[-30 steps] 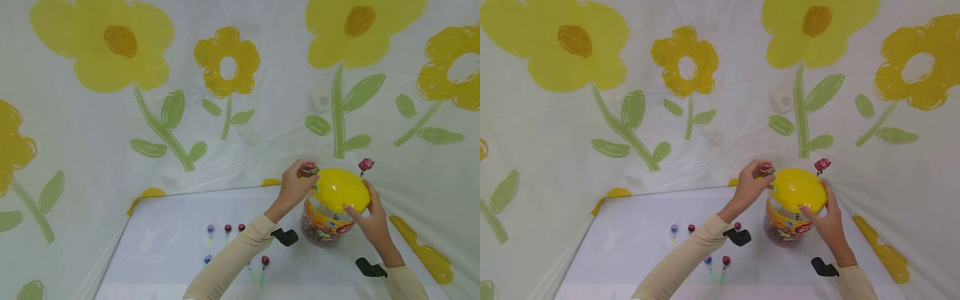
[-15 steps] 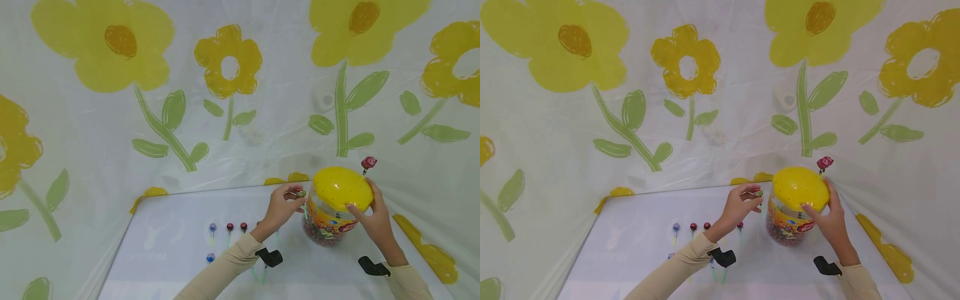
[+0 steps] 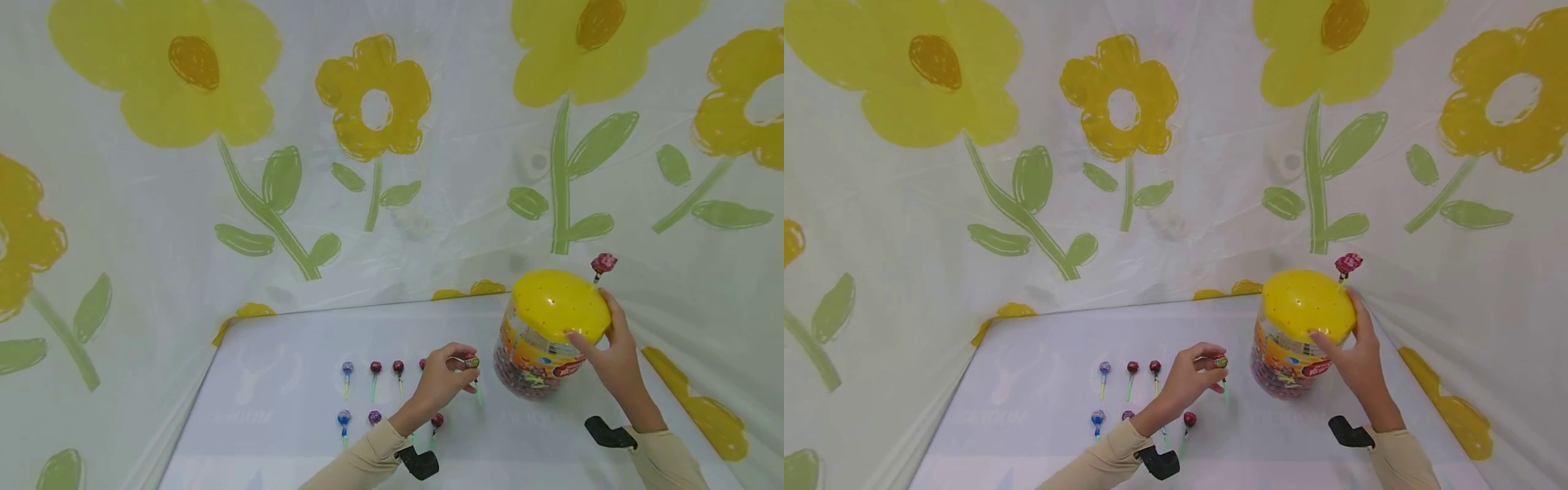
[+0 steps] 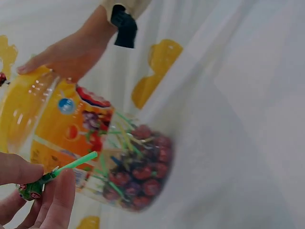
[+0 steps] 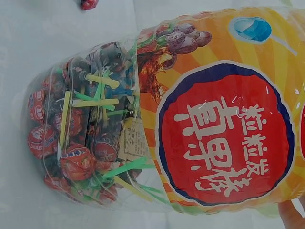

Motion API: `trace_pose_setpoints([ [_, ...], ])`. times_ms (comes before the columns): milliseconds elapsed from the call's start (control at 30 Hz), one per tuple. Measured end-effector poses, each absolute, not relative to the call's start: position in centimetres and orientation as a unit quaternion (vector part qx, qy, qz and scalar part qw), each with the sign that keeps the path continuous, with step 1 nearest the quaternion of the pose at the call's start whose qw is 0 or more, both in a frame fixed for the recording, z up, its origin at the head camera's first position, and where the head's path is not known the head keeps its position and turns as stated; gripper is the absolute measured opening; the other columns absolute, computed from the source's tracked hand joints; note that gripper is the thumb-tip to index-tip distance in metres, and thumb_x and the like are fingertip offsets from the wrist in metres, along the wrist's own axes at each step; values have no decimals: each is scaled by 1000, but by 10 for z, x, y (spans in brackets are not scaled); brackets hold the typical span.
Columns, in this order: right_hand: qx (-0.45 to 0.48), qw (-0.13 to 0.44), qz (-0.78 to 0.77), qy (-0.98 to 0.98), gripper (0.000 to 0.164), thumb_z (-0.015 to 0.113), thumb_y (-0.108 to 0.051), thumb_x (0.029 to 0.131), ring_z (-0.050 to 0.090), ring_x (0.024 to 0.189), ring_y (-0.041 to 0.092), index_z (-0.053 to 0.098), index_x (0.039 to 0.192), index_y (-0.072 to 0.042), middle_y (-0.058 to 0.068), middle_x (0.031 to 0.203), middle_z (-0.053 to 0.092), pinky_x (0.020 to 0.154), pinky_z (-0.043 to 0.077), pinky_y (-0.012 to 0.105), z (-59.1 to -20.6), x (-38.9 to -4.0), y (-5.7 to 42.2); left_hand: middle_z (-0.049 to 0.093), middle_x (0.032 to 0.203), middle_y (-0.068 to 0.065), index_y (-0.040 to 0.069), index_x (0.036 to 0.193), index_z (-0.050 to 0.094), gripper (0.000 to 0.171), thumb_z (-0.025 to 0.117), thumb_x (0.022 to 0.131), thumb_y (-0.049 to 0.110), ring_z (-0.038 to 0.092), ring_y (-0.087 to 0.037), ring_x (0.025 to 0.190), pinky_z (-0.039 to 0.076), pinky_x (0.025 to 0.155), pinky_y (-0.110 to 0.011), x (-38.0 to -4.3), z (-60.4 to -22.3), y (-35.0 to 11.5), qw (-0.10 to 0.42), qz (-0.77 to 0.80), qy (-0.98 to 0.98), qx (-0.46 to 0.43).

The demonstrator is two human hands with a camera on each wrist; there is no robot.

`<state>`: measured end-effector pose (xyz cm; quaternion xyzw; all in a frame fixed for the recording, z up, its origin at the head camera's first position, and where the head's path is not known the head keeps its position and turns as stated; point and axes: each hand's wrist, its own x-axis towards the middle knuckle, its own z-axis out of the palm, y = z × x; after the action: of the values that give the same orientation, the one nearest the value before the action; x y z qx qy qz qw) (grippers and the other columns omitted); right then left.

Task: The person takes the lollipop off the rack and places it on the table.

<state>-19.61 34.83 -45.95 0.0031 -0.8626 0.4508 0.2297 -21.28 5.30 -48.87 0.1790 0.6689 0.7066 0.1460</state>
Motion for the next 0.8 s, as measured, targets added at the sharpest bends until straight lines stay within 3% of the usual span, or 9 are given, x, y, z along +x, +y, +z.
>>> trace_pose_setpoints([
  [133, 3, 227, 455, -861, 85, 68, -13, 87, 30, 131, 10, 14, 152, -23, 2, 153, 23, 99, 26, 7, -458, -195, 348, 61, 104, -5, 5, 113, 62, 28, 67, 85, 4, 65, -33, 80, 57, 62, -32, -204, -505, 47, 155, 696, 683, 159],
  [300, 2, 226, 461, -858, 85, 67, -12, 87, 30, 131, 10, 14, 152, -22, 2, 153, 23, 99, 26, 8, -457, -197, 348, 61, 99, -6, 1, 110, 63, 27, 67, 83, 0, 65, -22, 75, 57, 62, -33, -196, -521, 43, 162, 688, 694, 137],
  [567, 6, 230, 461, -857, 85, 68, -11, 87, 31, 129, 8, 15, 152, -28, 2, 153, 24, 97, 27, 6, -458, -196, 348, 62, 91, -2, -4, 103, 64, 27, 70, 76, -5, 62, -12, 77, 53, 57, -21, -189, -550, 45, 128, 644, 745, 122],
  [800, 11, 231, 463, -855, 87, 68, -10, 86, 31, 129, 7, 14, 151, -29, 0, 153, 24, 96, 27, 5, -461, -197, 350, 57, 88, 5, 1, 95, 69, 24, 73, 72, -3, 58, -8, 81, 48, 70, -20, -181, -572, 53, 89, 571, 805, 134],
])
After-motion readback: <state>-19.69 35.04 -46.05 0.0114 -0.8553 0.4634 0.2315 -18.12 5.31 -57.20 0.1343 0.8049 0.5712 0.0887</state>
